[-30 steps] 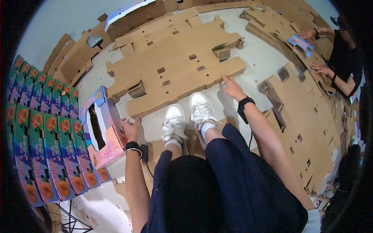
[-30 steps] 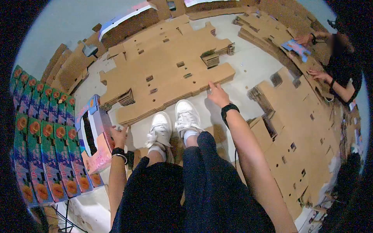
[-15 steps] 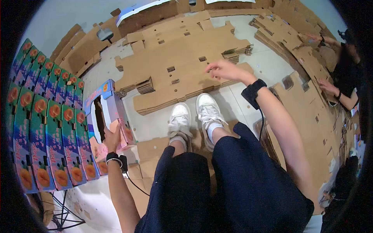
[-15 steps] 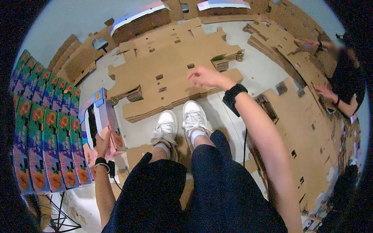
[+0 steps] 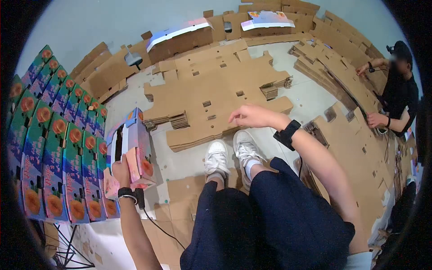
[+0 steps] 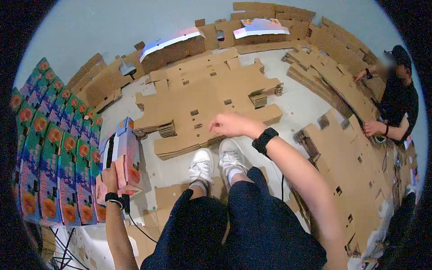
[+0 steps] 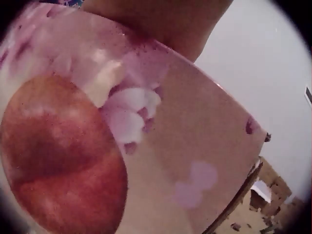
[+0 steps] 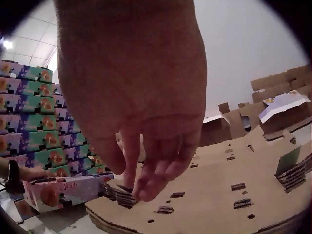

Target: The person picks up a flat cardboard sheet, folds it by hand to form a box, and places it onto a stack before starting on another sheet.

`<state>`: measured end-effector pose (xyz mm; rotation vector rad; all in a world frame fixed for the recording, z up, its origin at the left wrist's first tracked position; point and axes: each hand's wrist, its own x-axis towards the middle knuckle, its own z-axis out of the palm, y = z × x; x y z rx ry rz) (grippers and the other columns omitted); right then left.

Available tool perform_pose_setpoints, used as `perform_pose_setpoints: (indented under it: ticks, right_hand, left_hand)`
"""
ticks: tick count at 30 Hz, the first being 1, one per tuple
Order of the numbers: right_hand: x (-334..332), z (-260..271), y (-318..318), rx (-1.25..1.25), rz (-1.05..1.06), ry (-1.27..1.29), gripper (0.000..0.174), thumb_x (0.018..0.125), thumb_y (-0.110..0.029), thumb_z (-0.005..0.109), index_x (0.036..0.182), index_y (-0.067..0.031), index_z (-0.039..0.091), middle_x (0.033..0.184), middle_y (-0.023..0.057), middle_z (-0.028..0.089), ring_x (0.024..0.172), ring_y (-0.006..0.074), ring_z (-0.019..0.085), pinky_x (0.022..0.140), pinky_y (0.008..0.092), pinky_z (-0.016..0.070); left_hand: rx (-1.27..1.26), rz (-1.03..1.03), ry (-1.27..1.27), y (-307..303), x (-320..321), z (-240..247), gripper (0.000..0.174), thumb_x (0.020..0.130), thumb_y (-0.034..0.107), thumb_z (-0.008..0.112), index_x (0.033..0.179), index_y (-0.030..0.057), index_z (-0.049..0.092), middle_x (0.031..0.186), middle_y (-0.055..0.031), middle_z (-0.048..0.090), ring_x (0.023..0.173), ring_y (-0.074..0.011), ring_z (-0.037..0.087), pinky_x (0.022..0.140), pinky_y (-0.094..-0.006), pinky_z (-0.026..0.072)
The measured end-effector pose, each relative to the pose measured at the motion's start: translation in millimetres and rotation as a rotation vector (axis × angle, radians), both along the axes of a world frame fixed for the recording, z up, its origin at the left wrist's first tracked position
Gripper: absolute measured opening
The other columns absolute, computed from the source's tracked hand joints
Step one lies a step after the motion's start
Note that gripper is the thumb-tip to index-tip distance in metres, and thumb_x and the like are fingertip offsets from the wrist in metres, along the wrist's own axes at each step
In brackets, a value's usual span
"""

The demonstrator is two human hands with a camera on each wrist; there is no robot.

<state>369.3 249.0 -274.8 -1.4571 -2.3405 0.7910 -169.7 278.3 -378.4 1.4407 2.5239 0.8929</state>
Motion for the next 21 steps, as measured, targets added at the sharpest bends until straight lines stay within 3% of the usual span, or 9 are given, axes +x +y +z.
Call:
perform_pose_setpoints:
  ticks: [1, 4, 6, 11, 14, 17, 20, 21]
  right_hand:
    - [-3, 5, -2, 0.004, 0.0, -0.001, 0.03, 0.081, -0.019, 0.05, 0.103, -0.0074, 0.066, 0.096, 0.0155, 0.067, 0.088, 0.0291, 0.064, 0.08, 0.036, 0.0494]
    - [-11, 25, -7, -0.041, 0.017, 0.023, 0.029, 0.082, -0.019, 0.049, 0.102, -0.007, 0.066, 0.096, 0.0159, 0.067, 0.088, 0.0296, 0.064, 0.08, 0.0369, 0.0492]
    - [-15, 41, -15, 0.067, 0.073, -0.037, 0.027, 0.086, -0.022, 0.052, 0.105, -0.0064, 0.064, 0.086, 0.0138, 0.067, 0.082, 0.0255, 0.064, 0.076, 0.0356, 0.0492]
    - [-29, 61, -32, 0.104, 0.092, 0.088, 0.025, 0.086, -0.022, 0.051, 0.1, -0.0069, 0.065, 0.088, 0.0145, 0.067, 0.083, 0.0279, 0.064, 0.076, 0.0378, 0.0487]
    - [-37, 60, -36, 0.134, 0.124, 0.131, 0.024, 0.085, -0.022, 0.051, 0.097, -0.0087, 0.067, 0.09, 0.0144, 0.067, 0.085, 0.0301, 0.063, 0.078, 0.0396, 0.0487]
    - [-44, 66, -45, 0.154, 0.149, 0.098, 0.024, 0.085, -0.023, 0.049, 0.097, -0.0107, 0.067, 0.09, 0.0129, 0.067, 0.085, 0.0295, 0.063, 0.077, 0.0395, 0.0489]
    - [-47, 79, -53, 0.198, 0.168, 0.061, 0.025, 0.085, -0.023, 0.048, 0.097, -0.0122, 0.067, 0.09, 0.0115, 0.068, 0.084, 0.0292, 0.063, 0.076, 0.0397, 0.0492]
    - [-48, 85, -56, 0.233, 0.184, 0.06, 0.025, 0.085, -0.023, 0.048, 0.097, -0.0128, 0.067, 0.09, 0.011, 0.068, 0.084, 0.029, 0.063, 0.075, 0.0398, 0.0494]
  left_hand:
    - [0.09, 0.018, 0.052, -1, -4, -6, 0.057, 0.076, 0.051, 0.064, 0.062, -0.0044, 0.061, 0.065, -0.02, 0.062, 0.062, -0.032, 0.061, 0.063, -0.0428, 0.0462]
    - [0.056, -0.009, 0.064, -2, -10, 4, 0.057, 0.075, 0.051, 0.065, 0.061, -0.004, 0.062, 0.062, -0.0182, 0.062, 0.06, -0.0304, 0.061, 0.062, -0.0418, 0.0462]
    - [0.041, -0.031, 0.02, -5, -7, 25, 0.058, 0.075, 0.052, 0.065, 0.061, -0.0035, 0.062, 0.06, -0.0167, 0.061, 0.057, -0.0291, 0.061, 0.06, -0.0408, 0.046]
    - [0.149, -0.072, -0.059, -17, -6, 31, 0.058, 0.077, 0.053, 0.064, 0.058, -0.0015, 0.063, 0.054, -0.0125, 0.059, 0.051, -0.0239, 0.058, 0.055, -0.0388, 0.044]
    - [0.163, -0.036, -0.079, -30, -3, 38, 0.057, 0.079, 0.051, 0.064, 0.055, -0.0011, 0.06, 0.053, -0.0078, 0.056, 0.046, -0.019, 0.05, 0.049, -0.0381, 0.0388]
    - [0.253, 0.009, -0.196, -49, 22, 59, 0.06, 0.082, 0.049, 0.061, 0.048, 0.0008, 0.051, 0.047, 0.0001, 0.044, 0.045, -0.0133, 0.036, 0.047, -0.0358, 0.0315]
    - [0.333, -0.065, -0.259, -59, 40, 80, 0.06, 0.083, 0.048, 0.06, 0.047, 0.0006, 0.05, 0.046, -0.0019, 0.044, 0.045, -0.0138, 0.038, 0.048, -0.036, 0.032]
    - [0.27, -0.074, -0.171, -64, 49, 98, 0.057, 0.084, 0.046, 0.06, 0.052, -0.0011, 0.054, 0.049, -0.0071, 0.051, 0.047, -0.0172, 0.045, 0.05, -0.0375, 0.0359]
